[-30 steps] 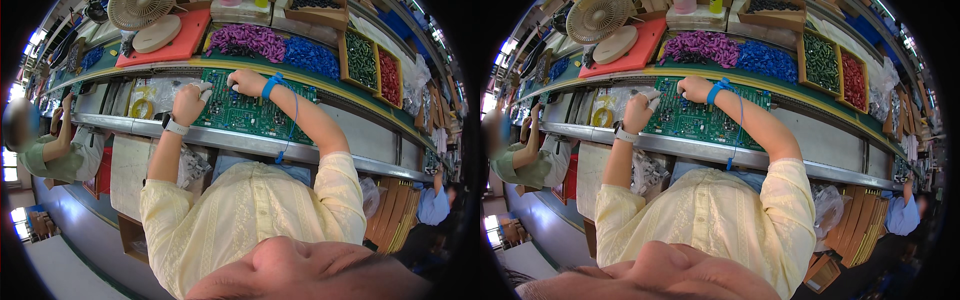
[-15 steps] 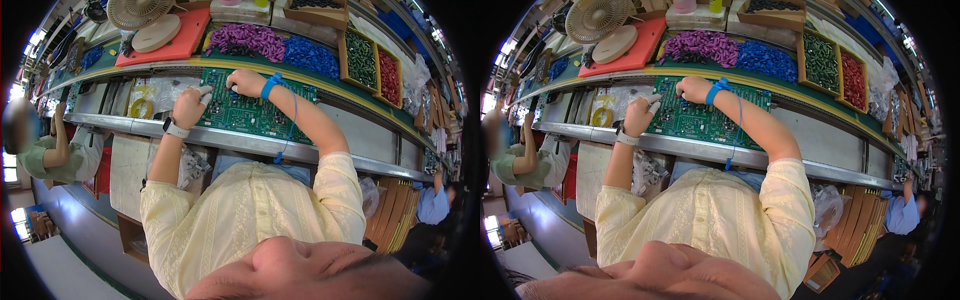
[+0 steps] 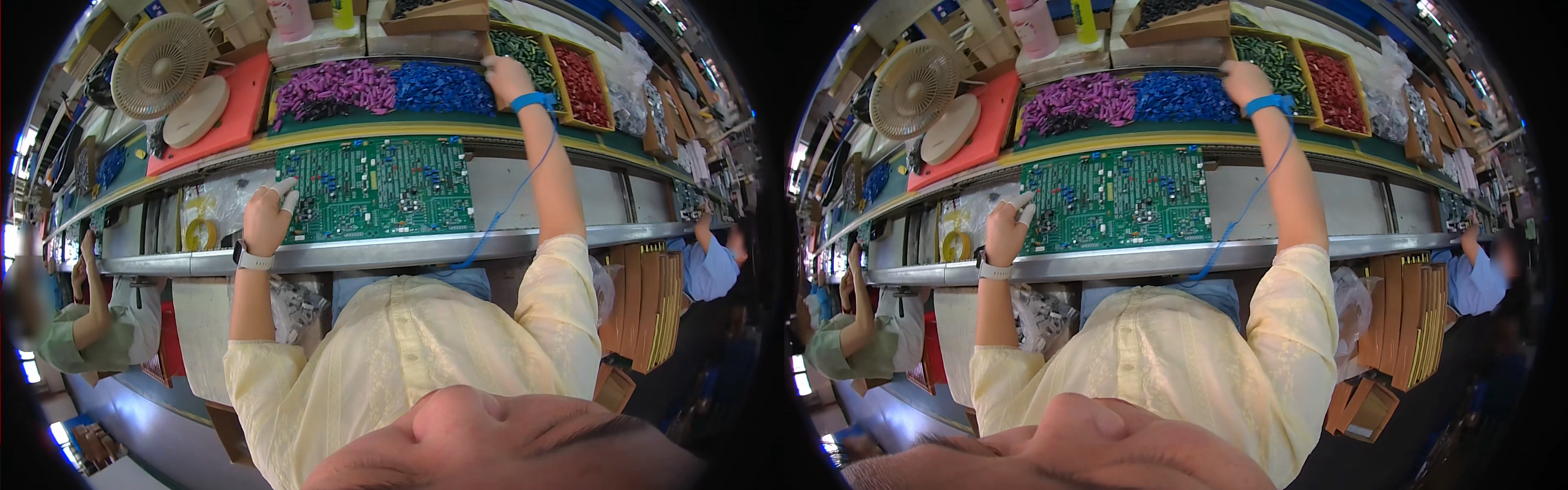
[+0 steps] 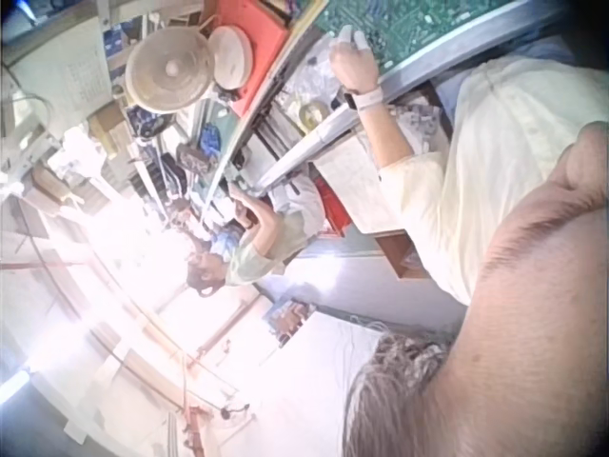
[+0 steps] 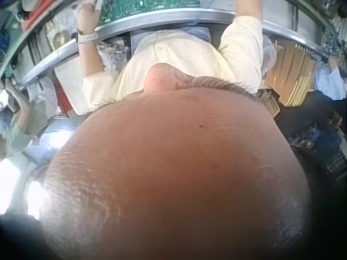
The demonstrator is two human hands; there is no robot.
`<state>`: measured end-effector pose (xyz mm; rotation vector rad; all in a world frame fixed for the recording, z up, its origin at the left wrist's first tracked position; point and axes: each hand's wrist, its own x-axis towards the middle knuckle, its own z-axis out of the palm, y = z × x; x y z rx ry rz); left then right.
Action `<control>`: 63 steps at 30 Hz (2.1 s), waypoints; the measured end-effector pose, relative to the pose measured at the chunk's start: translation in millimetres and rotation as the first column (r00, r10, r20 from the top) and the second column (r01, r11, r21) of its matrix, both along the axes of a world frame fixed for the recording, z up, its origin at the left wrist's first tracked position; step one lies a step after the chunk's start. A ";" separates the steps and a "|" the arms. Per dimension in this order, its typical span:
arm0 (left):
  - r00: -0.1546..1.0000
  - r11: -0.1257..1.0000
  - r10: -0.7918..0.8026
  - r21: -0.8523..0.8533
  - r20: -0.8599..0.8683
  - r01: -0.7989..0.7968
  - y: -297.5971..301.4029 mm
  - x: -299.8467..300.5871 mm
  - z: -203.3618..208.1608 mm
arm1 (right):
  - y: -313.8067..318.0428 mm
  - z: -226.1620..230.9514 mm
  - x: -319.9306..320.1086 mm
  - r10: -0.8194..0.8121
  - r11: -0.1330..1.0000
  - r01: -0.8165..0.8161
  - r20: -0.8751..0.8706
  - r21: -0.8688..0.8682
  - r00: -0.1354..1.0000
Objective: Manual assembly of electronic components onto a printed circuit board on a production line.
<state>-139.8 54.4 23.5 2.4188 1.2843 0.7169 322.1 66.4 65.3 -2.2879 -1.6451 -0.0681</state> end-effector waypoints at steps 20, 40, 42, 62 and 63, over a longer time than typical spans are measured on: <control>0.974 0.970 -0.222 0.093 -0.033 0.225 -8.2 71.6 -1.7 | -23.1 -78.8 150.3 0.083 0.995 -0.087 0.074 0.057 0.994; 0.928 0.940 -0.338 0.008 0.156 0.341 -5.9 86.7 5.7 | -28.4 -61.2 138.9 0.098 0.915 0.051 -0.341 0.401 0.935; 0.918 0.939 -0.279 -0.120 0.280 0.322 -11.6 95.3 10.0 | -37.5 -20.2 33.7 0.395 0.860 -0.260 -0.251 0.440 0.884; 0.815 0.612 -0.036 -0.632 0.579 0.476 -16.3 126.5 -22.0 | -105.7 -46.9 -131.3 0.570 0.807 -0.522 -0.598 0.278 0.563; 0.816 0.609 -0.042 -0.633 0.576 0.478 -16.1 126.2 -21.3 | -107.0 -46.7 -128.8 0.439 0.859 -0.468 -0.771 0.209 0.461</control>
